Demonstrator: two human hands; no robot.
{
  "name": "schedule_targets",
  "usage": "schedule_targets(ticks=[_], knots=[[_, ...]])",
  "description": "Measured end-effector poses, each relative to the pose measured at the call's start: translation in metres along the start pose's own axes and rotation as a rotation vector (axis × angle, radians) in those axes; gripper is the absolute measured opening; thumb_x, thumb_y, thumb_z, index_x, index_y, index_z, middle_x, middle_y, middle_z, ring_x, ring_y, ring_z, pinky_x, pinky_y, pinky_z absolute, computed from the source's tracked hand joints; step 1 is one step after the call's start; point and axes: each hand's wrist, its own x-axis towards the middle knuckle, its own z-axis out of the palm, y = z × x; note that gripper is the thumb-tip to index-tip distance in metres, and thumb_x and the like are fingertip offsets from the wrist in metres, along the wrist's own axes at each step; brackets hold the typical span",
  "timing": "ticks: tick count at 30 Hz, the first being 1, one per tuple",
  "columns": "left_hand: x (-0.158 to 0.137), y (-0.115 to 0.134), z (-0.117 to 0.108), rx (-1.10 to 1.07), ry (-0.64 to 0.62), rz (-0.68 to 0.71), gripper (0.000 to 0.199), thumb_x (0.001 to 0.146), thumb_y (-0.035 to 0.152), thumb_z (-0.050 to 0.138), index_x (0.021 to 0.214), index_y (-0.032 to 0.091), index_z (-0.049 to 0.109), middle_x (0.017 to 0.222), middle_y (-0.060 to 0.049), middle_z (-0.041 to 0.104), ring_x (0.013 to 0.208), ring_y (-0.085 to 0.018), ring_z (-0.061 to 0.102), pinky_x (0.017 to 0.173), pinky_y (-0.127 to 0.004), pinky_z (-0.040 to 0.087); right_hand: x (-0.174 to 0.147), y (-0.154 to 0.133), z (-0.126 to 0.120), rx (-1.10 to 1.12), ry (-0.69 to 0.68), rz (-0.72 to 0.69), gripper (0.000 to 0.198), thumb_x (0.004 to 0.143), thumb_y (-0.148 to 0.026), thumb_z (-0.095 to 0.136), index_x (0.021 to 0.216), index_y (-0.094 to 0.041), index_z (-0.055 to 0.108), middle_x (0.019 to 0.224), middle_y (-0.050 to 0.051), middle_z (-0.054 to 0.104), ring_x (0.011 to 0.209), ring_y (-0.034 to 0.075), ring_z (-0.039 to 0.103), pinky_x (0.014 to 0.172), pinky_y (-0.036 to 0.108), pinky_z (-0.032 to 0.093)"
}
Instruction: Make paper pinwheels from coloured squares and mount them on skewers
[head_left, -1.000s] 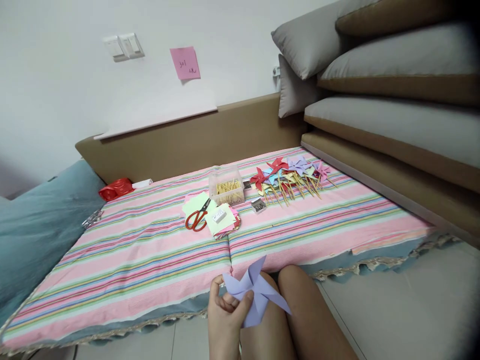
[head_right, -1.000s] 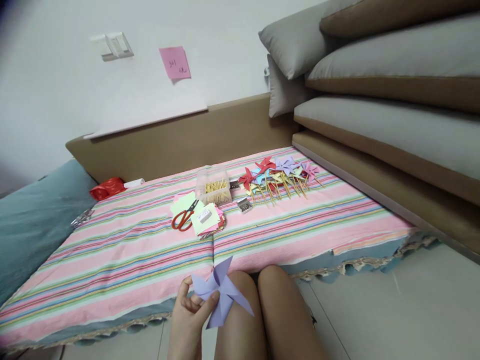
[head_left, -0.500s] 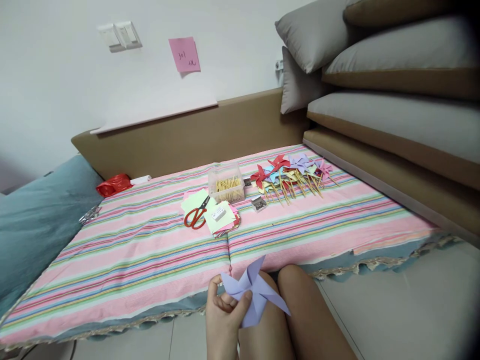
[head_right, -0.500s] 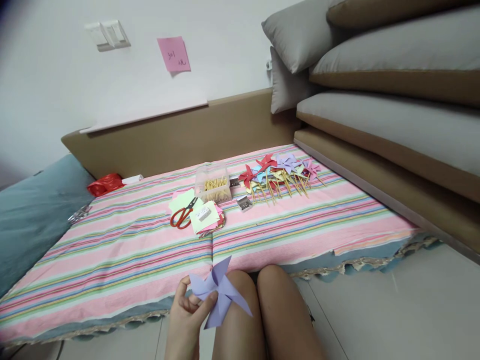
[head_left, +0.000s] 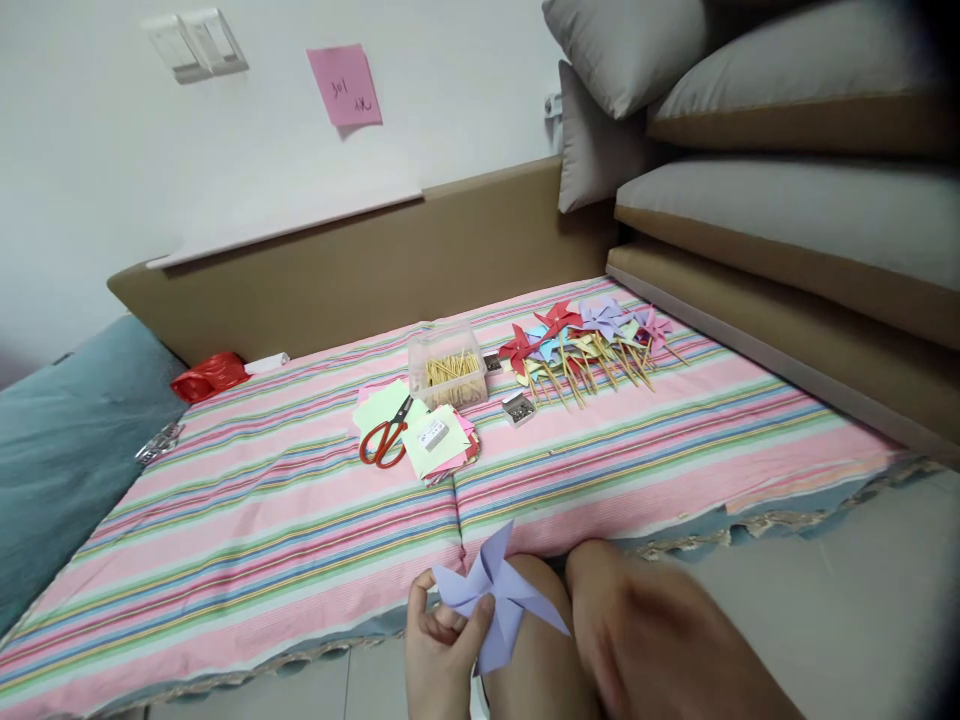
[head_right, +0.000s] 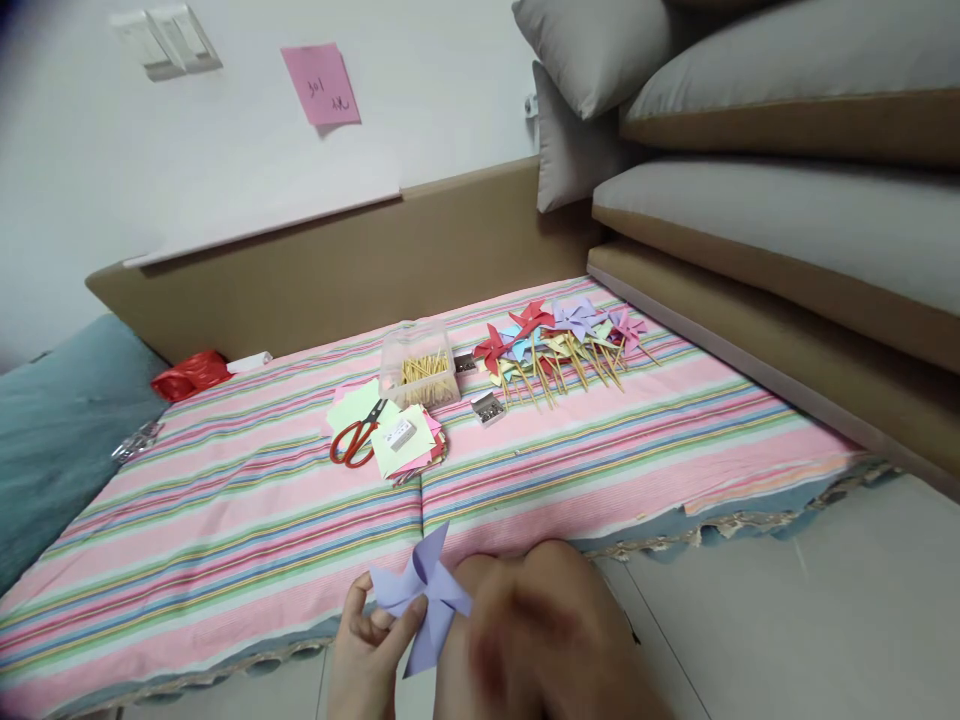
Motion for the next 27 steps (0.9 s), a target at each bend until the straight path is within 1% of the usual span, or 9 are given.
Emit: schedule_targets(ticks=[1,4,6,9,12,16,19,22,27], knots=[[0.001,-0.001,0.0,-0.002,0.013,-0.004,0.063,0.049,0.041,0.089,0.093,0.022,0.049,0.041,0.014,0.038,0.046,-0.01,0.054,0.049,-0.016,0.041,0.025,0.012,-0.011,-0.04,0.047,0.006,0.024,0.086,-0.046,0.058,0.081,-0.025,0.069,0.081,0.003,0.072,0.08,0.022,0.066,0.073,0.034,0.052],[0.003,-0.002,0.0,-0.017,0.039,-0.023,0.065,0.047,0.04,0.09,0.094,0.023,0.049,0.042,0.013,0.04,0.046,-0.01,0.055,0.05,-0.017,0.042,0.095,0.058,-0.047,-0.432,0.314,-0.046,0.027,0.085,-0.042,0.054,0.088,-0.023,0.072,0.093,0.008,0.075,0.087,0.025,0.068,0.079,0.038,0.053],[0.004,-0.002,0.001,-0.017,0.038,-0.043,0.066,0.046,0.04,0.09,0.094,0.022,0.049,0.043,0.012,0.047,0.045,-0.01,0.055,0.049,-0.017,0.042,0.126,0.087,-0.066,-0.506,0.317,-0.048,0.023,0.079,-0.04,0.059,0.08,-0.022,0.074,0.091,0.01,0.075,0.088,0.028,0.067,0.079,0.041,0.051],[0.005,0.0,0.004,-0.015,0.047,-0.063,0.066,0.046,0.038,0.09,0.094,0.022,0.048,0.05,0.007,0.059,0.048,-0.011,0.058,0.05,-0.018,0.044,0.149,0.115,-0.078,-0.563,0.296,-0.048,0.018,0.073,-0.036,0.065,0.076,-0.022,0.076,0.081,0.009,0.073,0.075,0.025,0.065,0.074,0.04,0.05],[0.007,0.001,0.008,-0.011,0.05,-0.078,0.066,0.047,0.037,0.09,0.095,0.022,0.047,0.055,0.003,0.066,0.052,-0.014,0.061,0.053,-0.02,0.047,0.156,0.123,-0.076,-0.575,0.272,-0.048,0.015,0.068,-0.033,0.071,0.075,-0.022,0.078,0.078,0.007,0.071,0.067,0.022,0.061,0.07,0.038,0.048],[0.007,0.001,0.013,-0.018,0.012,-0.107,0.063,0.05,0.036,0.088,0.094,0.022,0.045,0.055,0.002,0.067,0.05,-0.012,0.059,0.052,-0.018,0.044,0.16,0.125,-0.07,-0.498,0.291,-0.033,0.01,0.066,-0.032,0.073,0.064,-0.023,0.076,0.078,0.007,0.072,0.076,0.024,0.063,0.078,0.039,0.049],[0.006,0.001,0.015,-0.023,-0.003,-0.104,0.061,0.053,0.035,0.087,0.096,0.022,0.045,0.057,0.001,0.069,0.049,-0.011,0.058,0.052,-0.017,0.042,0.156,0.122,-0.067,-0.369,0.344,-0.001,0.012,0.065,-0.033,0.075,0.064,-0.022,0.075,0.082,0.008,0.075,0.084,0.027,0.067,0.084,0.041,0.051],[0.003,0.001,0.016,-0.033,-0.02,-0.095,0.06,0.054,0.034,0.086,0.096,0.022,0.045,0.057,0.002,0.068,0.047,-0.01,0.057,0.049,-0.016,0.041,0.144,0.114,-0.063,-0.205,0.411,0.049,0.021,0.065,-0.038,0.076,0.071,-0.018,0.076,0.087,0.011,0.077,0.084,0.027,0.07,0.079,0.041,0.056],[-0.004,0.004,0.018,-0.065,-0.058,-0.057,0.059,0.054,0.032,0.087,0.093,0.023,0.044,0.05,0.008,0.059,0.049,-0.011,0.058,0.051,-0.017,0.043,0.118,0.091,-0.047,0.046,0.478,0.103,0.029,0.06,-0.04,0.083,0.075,-0.016,0.075,0.075,0.008,0.077,0.07,0.022,0.071,0.069,0.036,0.06]])
